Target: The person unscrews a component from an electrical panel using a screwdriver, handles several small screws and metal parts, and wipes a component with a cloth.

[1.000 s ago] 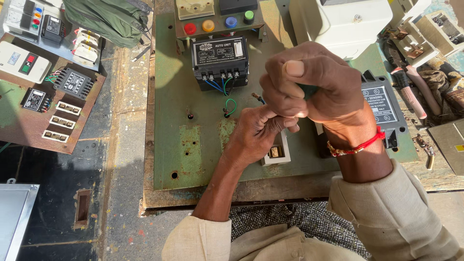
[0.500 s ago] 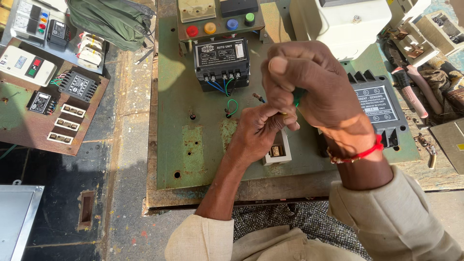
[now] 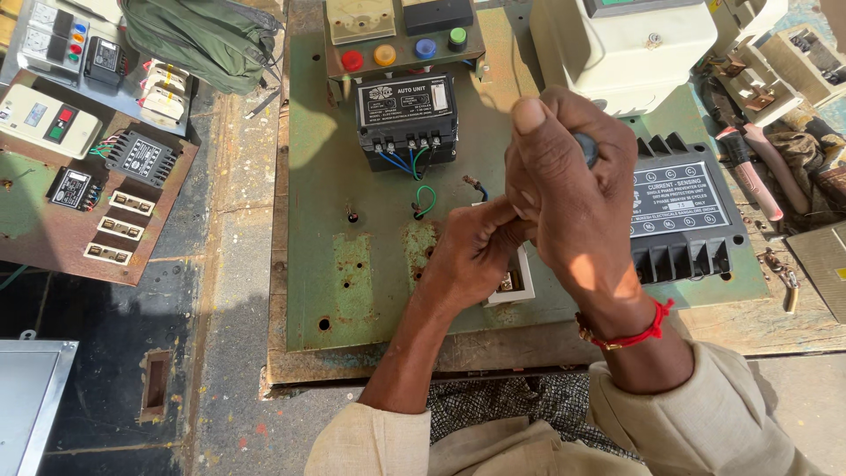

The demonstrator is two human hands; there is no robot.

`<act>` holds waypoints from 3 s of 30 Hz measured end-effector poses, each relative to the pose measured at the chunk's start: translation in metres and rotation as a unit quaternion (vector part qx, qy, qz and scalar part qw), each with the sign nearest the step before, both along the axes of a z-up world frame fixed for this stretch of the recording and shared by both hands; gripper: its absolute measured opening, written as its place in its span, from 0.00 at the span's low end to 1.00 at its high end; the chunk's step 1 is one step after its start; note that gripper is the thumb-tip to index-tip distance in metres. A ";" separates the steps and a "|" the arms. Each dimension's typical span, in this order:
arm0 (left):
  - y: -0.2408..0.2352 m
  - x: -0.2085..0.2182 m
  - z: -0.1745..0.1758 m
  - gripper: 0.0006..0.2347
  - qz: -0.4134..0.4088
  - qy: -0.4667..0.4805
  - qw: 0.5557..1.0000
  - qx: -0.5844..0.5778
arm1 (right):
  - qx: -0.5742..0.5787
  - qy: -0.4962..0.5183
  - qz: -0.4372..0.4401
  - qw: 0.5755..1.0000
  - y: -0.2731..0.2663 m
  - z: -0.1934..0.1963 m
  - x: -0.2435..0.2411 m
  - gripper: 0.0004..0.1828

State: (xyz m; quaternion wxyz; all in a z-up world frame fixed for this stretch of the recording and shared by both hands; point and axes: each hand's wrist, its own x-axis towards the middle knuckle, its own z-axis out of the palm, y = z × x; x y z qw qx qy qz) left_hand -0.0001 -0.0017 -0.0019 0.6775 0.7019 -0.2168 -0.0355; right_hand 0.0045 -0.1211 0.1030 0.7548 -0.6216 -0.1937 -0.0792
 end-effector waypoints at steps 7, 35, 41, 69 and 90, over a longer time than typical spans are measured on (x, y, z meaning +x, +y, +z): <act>0.004 0.009 -0.012 0.08 -0.045 -0.062 0.996 -0.039 | 0.030 0.046 0.436 0.898 -0.032 0.012 0.047 0.26; 0.009 -0.013 0.011 0.10 -0.019 -0.036 0.999 -0.025 | 0.085 0.062 0.117 0.988 -0.021 0.006 0.000 0.30; 0.011 -0.015 0.004 0.10 -0.026 0.008 0.999 -0.039 | 0.094 0.062 0.215 0.970 -0.028 -0.004 0.005 0.29; 0.016 -0.019 -0.013 0.04 -0.011 -0.019 0.998 -0.058 | 0.045 0.032 0.388 0.920 -0.033 0.008 0.015 0.24; 0.022 -0.011 0.000 0.08 -0.059 0.016 0.994 -0.086 | 0.022 0.009 0.145 0.989 -0.016 0.010 -0.002 0.27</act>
